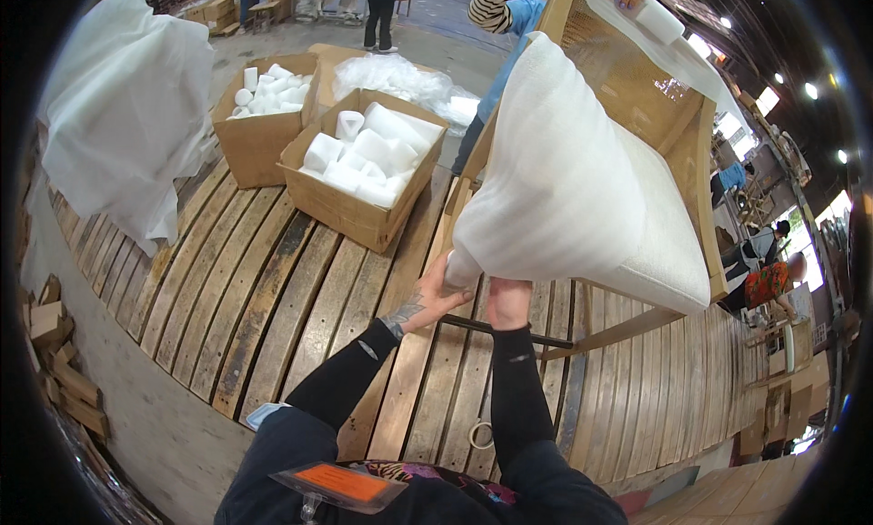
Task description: The person wraps a wooden chair with white protective paper and secures it with packing tape. They also place foam padding on the chair's seat and backrest before covering the entire chair with a large sheet of paper.
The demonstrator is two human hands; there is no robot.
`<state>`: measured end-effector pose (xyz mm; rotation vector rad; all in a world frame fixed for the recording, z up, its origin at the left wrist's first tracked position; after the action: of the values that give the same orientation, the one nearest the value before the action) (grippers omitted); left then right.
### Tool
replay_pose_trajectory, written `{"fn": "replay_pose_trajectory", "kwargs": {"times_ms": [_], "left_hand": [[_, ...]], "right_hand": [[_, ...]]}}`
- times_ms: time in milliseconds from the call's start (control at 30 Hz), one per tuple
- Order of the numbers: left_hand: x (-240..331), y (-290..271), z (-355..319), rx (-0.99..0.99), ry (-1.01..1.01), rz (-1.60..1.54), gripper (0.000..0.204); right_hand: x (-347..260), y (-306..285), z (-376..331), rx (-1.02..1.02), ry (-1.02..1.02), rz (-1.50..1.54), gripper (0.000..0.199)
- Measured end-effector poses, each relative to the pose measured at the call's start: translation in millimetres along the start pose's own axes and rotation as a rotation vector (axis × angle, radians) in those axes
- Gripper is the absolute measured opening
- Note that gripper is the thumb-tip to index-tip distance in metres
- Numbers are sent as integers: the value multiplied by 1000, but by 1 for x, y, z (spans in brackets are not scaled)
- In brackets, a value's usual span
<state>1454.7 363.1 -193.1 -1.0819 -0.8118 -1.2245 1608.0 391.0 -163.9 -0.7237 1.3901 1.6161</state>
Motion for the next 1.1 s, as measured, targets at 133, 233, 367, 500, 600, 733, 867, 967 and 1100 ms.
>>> {"fn": "replay_pose_trajectory", "kwargs": {"times_ms": [133,233,367,500,600,733,867,967,1100], "left_hand": [[2,11,-3,102,-22,7,75],[-1,14,-2,114,-59,-82,70],[1,14,-2,137,-13,-24,68],[6,11,-4,158,-12,29,67],[8,13,-5,132,-25,-15,66],[2,16,-3,122,-73,-102,66],[-3,14,2,165,24,-10,62],[-5,13,1,169,24,23,63],[-4,12,-1,167,10,72,60]], "right_hand": [[-60,8,-34,91,16,-33,46],[-86,21,-56,256,-113,-30,35],[-114,19,-47,217,159,-137,24],[-157,25,-48,242,62,-337,29],[-198,48,-43,156,-366,-551,48],[-262,73,19,184,-1218,-1320,89],[-243,88,105,-296,-432,-1231,77],[-248,95,124,-453,-204,-1150,54],[-278,116,130,-314,-605,-1028,23]]}}
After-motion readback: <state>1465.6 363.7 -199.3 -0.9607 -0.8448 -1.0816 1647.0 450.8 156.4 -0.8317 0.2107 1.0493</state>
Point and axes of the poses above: each hand's wrist, its own z-axis towards the middle knuckle, its own y-axis out of the palm, x = y × z, the point moved 3 cm from there along z, towards the middle knuckle, and after that the axes turned 4 degrees about x, right-handed, at the moved point
